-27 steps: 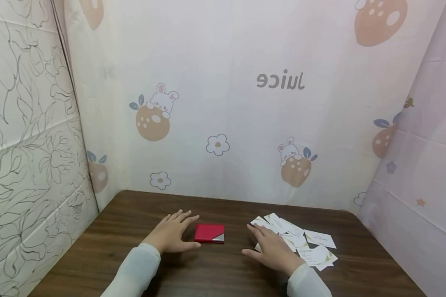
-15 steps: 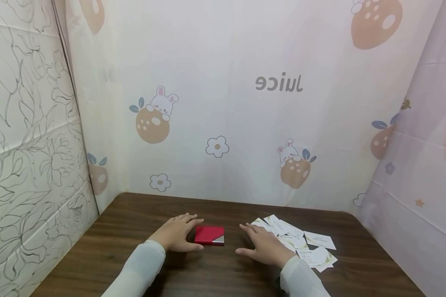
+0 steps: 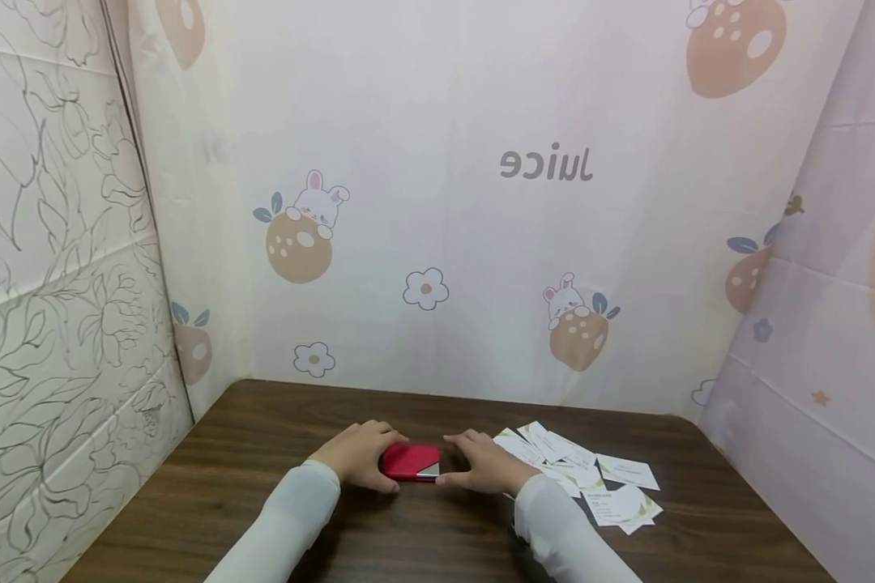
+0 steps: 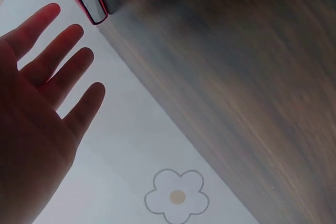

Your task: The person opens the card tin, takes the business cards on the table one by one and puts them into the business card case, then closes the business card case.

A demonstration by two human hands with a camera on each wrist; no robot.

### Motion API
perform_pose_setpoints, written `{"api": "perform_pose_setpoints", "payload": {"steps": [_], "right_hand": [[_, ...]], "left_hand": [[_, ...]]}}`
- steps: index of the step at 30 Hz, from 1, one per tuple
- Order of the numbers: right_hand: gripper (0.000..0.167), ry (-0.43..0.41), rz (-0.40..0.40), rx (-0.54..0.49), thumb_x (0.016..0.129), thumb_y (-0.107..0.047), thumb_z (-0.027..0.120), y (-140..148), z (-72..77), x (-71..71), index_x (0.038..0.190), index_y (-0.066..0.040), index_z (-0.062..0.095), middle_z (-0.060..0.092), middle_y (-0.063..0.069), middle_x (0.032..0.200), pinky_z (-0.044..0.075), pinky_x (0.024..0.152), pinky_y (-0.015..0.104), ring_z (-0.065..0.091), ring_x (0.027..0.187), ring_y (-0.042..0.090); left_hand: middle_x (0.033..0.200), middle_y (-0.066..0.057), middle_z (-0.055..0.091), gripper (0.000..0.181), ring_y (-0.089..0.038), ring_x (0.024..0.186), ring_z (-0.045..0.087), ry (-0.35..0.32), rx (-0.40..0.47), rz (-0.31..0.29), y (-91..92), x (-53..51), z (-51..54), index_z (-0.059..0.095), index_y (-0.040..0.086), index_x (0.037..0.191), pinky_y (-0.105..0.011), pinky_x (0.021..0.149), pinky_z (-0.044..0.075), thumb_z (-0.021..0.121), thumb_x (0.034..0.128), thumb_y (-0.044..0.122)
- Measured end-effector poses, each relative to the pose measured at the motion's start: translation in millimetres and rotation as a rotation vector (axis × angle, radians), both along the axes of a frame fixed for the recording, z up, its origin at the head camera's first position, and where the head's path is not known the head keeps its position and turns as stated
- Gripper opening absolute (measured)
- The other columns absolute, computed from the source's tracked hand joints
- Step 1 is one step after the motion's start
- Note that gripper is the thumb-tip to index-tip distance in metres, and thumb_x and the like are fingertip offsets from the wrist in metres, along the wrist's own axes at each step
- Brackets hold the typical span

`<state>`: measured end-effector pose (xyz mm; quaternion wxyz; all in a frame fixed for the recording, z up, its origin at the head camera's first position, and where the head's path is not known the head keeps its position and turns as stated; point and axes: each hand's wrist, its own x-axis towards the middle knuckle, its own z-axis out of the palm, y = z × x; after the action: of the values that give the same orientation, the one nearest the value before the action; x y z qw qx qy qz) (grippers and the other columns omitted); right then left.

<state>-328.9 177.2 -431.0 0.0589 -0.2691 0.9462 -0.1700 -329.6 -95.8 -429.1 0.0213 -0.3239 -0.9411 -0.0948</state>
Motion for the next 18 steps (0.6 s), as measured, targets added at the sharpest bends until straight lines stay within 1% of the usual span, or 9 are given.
{"api": "perform_pose_setpoints", "payload": {"steps": [6, 13, 16, 18], "right_hand": [[0.079, -0.009, -0.005, 0.0, 0.086, -0.06, 0.07, -8.2, -2.5, -8.0, 0.144, -0.01, 0.053, 0.055, 0.009, 0.134, 0.043, 0.102, 0.052, 0.048, 0.126, 0.031], [0.068, 0.021, 0.013, 0.01, 0.089, -0.057, 0.069, -14.3, -9.4, -16.0, 0.137, -0.01, 0.059, 0.059, 0.004, 0.125, 0.045, 0.099, 0.047, 0.051, 0.118, 0.026], [0.065, 0.032, 0.013, 0.024, 0.089, -0.057, 0.068, -15.3, -12.2, -18.0, 0.135, -0.011, 0.062, 0.06, 0.003, 0.121, 0.046, 0.097, 0.045, 0.052, 0.114, 0.024], [0.063, 0.034, 0.009, 0.033, 0.089, -0.056, 0.068, -15.8, -12.7, -18.0, 0.133, -0.011, 0.063, 0.06, 0.003, 0.119, 0.047, 0.096, 0.044, 0.051, 0.112, 0.024]], "left_hand": [[0.12, 0.006, 0.061, 0.059, -0.014, 0.105, 0.053, 0.003, -0.005, 0.002, 3.3, -3.8, -0.1, 0.067, 0.024, 0.129, -0.038, 0.09, 0.048, 0.08, 0.0763, 0.048], [0.11, 0.007, 0.061, 0.051, -0.013, 0.101, 0.053, 0.022, -0.031, -0.003, 7.1, -9.3, -2.8, 0.072, 0.024, 0.121, -0.037, 0.09, 0.048, 0.081, 0.0767, 0.047], [0.108, 0.007, 0.062, 0.05, -0.013, 0.099, 0.053, 0.007, -0.03, -0.001, 8.2, -9.6, -3.1, 0.071, 0.024, 0.12, -0.037, 0.088, 0.05, 0.081, 0.0762, 0.046], [0.108, 0.007, 0.062, 0.049, -0.013, 0.098, 0.054, -0.016, -0.023, 0.005, 8.7, -8.7, -2.2, 0.071, 0.024, 0.12, -0.036, 0.086, 0.05, 0.082, 0.0762, 0.045]]}}
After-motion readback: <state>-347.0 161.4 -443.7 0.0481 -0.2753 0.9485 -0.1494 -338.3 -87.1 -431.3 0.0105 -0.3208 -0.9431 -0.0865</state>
